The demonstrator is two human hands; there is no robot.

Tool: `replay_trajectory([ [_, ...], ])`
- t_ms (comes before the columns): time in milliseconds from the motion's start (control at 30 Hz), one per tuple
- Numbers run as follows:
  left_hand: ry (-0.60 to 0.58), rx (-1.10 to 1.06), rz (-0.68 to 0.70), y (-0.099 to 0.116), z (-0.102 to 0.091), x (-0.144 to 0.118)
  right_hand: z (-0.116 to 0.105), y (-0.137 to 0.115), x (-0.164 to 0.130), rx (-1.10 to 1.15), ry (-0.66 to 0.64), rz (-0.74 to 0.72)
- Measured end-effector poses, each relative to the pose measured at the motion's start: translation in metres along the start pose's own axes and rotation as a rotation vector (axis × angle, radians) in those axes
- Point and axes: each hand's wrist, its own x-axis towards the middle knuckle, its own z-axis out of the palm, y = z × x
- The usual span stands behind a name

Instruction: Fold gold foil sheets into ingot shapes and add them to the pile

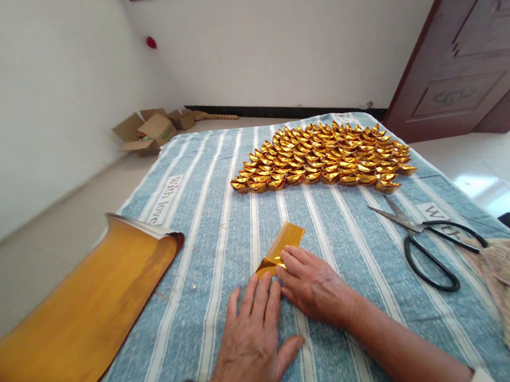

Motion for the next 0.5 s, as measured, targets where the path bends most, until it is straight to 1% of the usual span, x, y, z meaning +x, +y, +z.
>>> replay_trajectory([
  [100, -0.020, -0.019, -0.007, -0.002, -0.002, 0.001, 0.001, 0.000, 0.000, -0.007, 0.007, 0.000],
  [233, -0.041, 0.003, -0.004, -0.007, -0.004, 0.001, 0.001, 0.000, 0.000, 0.011, -0.016, 0.017],
  [500, -0.017, 0.072, 0.069, -0.012, -0.006, 0.006, 0.001, 0.001, 0.000, -0.011, -0.037, 0.011],
])
